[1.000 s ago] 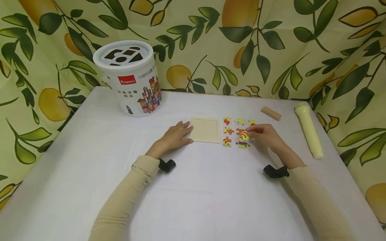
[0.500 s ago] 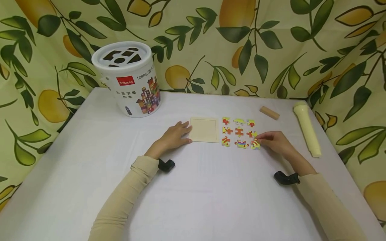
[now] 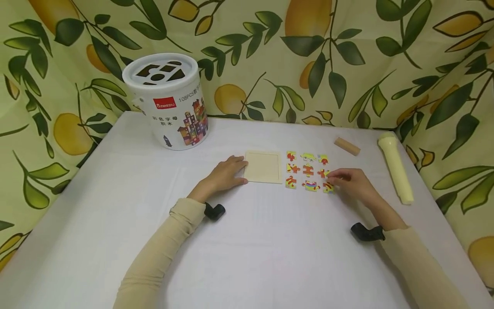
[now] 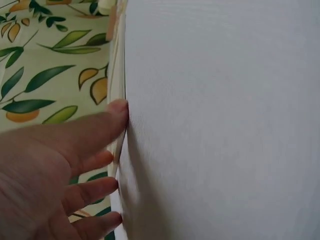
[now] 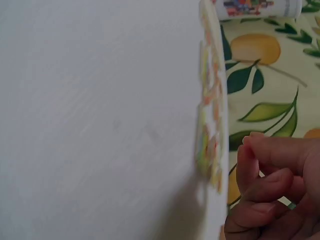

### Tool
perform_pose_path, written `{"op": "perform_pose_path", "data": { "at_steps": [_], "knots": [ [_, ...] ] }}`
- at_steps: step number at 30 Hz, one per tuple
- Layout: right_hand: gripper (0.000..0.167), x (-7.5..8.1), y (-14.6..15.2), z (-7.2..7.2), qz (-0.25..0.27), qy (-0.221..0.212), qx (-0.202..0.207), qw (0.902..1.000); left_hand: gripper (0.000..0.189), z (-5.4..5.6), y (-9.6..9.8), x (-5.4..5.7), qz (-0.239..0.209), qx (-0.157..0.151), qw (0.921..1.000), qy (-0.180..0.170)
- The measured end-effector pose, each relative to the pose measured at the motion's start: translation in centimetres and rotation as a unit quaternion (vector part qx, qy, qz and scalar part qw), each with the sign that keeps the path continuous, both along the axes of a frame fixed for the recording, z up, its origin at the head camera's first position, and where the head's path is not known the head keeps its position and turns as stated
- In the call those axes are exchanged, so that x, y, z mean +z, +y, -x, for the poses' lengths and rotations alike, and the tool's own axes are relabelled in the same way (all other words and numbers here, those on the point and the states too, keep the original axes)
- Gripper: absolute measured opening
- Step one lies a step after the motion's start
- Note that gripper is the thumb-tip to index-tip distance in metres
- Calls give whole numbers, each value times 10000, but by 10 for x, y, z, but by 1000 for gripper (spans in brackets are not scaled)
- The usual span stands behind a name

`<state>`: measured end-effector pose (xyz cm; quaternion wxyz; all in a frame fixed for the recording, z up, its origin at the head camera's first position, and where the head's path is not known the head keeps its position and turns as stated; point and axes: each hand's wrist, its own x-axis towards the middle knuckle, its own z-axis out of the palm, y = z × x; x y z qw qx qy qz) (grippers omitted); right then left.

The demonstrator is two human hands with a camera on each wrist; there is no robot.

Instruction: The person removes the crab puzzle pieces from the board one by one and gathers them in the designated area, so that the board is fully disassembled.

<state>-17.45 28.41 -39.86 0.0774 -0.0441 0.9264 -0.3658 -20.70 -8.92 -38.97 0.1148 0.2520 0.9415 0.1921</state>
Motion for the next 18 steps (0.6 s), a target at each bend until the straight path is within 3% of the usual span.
{"op": "perform_pose_path", "data": {
  "at_steps": [3,5,8,10,14,18],
  "knots": [
    [31,9,-13,-3,-107,285,368,9989,74,1,4,5,147,175,9995,214],
    [33,16,-22,-5,-290,440,638,9966,80,3,8,9,371,377,9968,594],
    [49,23,-36,-7,-776,645,1047,9894,83,7,17,14,771,699,9864,1275],
    [65,26,-42,-6,-1252,658,1175,9830,85,8,23,15,1038,830,9794,1519],
    [84,29,-49,4,-2138,349,1151,9694,87,8,32,13,1220,887,9786,1397],
    [86,28,-50,15,-2332,-20,1035,9669,86,8,36,13,1226,880,9804,1265]
  ]
}}
